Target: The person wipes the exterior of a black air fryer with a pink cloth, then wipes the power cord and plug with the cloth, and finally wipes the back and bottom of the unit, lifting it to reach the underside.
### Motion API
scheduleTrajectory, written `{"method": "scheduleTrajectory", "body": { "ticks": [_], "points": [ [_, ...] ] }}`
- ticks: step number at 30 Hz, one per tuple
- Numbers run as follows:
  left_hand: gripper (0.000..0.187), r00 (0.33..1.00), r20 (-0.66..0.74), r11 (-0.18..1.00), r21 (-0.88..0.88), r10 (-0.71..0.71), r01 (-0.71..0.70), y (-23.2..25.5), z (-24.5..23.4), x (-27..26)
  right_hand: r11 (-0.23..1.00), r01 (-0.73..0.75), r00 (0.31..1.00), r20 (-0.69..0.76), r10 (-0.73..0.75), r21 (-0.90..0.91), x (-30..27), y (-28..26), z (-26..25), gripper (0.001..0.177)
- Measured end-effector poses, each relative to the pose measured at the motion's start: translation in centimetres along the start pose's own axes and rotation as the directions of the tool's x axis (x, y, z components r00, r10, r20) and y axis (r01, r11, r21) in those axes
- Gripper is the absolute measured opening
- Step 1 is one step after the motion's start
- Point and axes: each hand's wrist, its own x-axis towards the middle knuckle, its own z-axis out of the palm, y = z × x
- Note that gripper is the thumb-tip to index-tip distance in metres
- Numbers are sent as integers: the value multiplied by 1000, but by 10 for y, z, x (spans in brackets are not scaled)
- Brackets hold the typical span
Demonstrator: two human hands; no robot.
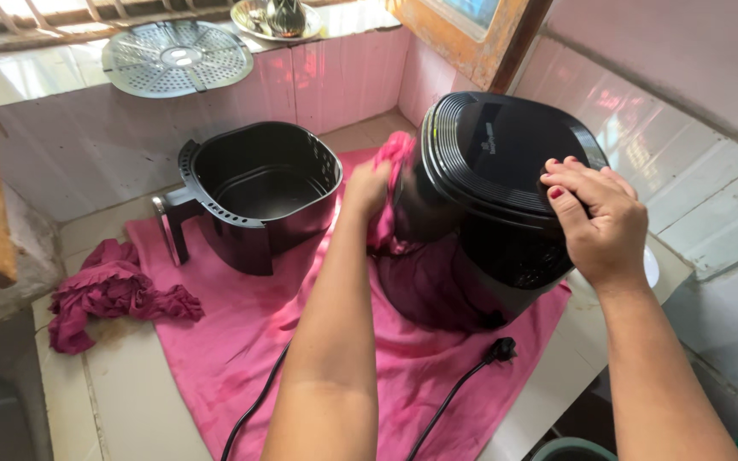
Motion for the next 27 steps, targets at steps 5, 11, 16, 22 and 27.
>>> {"method": "scheduleTrajectory", "body": {
  "ticks": [5,11,16,22,27],
  "points": [
    [43,846,182,714,466,501,-523,-35,11,17,999,11,1000,-13,-11,-40,3,-6,3,17],
    [39,952,58,953,-64,300,-297,64,18,104,998,4,1000,-16,-5,-68,2,-8,3,18],
    [36,822,247,753,331,513,-569,12,24,84,996,11,1000,-15,-12,-84,3,-6,4,18],
    [48,992,-87,992,78,-93,100,6,10,-6,997,14,999,-35,-17,-81,1,-3,7,18],
    [46,942,-334,992,121,14,29,64,-1,-110,997,13,998,-54,-17,-82,2,-6,8,17]
  ]
}}
